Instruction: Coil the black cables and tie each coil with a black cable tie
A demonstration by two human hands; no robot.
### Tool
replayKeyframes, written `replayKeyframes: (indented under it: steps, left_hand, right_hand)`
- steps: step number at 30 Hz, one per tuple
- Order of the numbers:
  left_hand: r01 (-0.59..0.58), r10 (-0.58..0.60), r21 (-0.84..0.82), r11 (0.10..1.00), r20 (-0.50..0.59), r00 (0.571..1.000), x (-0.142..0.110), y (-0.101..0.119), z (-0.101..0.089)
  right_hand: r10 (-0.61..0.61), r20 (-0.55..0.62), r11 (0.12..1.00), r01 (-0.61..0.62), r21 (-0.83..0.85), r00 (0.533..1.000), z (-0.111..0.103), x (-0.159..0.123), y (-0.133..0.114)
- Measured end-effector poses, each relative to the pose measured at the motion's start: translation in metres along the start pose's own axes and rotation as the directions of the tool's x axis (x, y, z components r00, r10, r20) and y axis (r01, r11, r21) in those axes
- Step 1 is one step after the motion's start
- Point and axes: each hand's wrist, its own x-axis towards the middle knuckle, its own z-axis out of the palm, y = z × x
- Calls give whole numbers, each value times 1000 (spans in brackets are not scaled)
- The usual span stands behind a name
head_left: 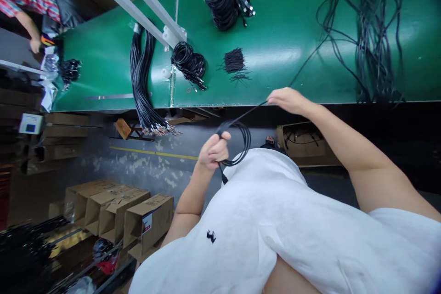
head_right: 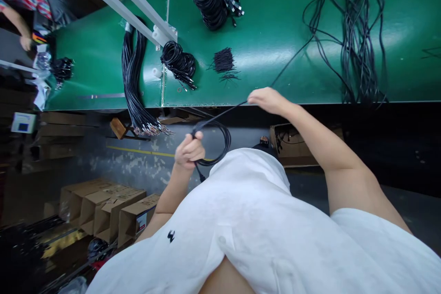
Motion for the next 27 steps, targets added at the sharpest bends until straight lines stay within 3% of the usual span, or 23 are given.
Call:
replayKeyframes:
  steps: [2,4,6,8,10,12,15,19,23,27]
  left_hand:
    - [-184,172,-70,980,-151,973,-11,14,-7]
    - [-316,283,-107,943,-243,928,-17,24,-13]
    - [-359,323,-94,928,-274,906,-15,29,-19]
    - [-331,316,-7,944,-281,906,-6,26,-23]
    - [-234,264,138,962,-273,925,9,15,-25]
    - [-104,174,278,955,-238,956,21,-4,-24]
    - [67,-32,414,908,-90,995,27,-32,-16]
    - [203,-271,450,870,90,958,18,-46,-6]
    - [210,-257,404,890,66,964,16,-40,1]
    - [234,-280,333,913,97,955,19,-37,8]
  right_hand:
    - [146,-49,966,-153,-209,988,0,-21,39]
    - [182,50,929,-155,-337,982,8,-45,44]
    - [46,258,950,38,-311,965,27,-68,12]
    - [-186,389,956,257,-141,902,46,-82,-41]
    - [-379,382,910,414,-10,843,59,-79,-93]
    - [-447,320,883,470,6,835,61,-61,-125]
    - [-423,272,894,447,-30,864,51,-27,-130]
    - [-331,350,942,331,63,876,30,-16,-106]
    - [-183,387,965,91,244,904,14,-27,-99]
    - [-171,379,957,63,282,909,12,-18,-98]
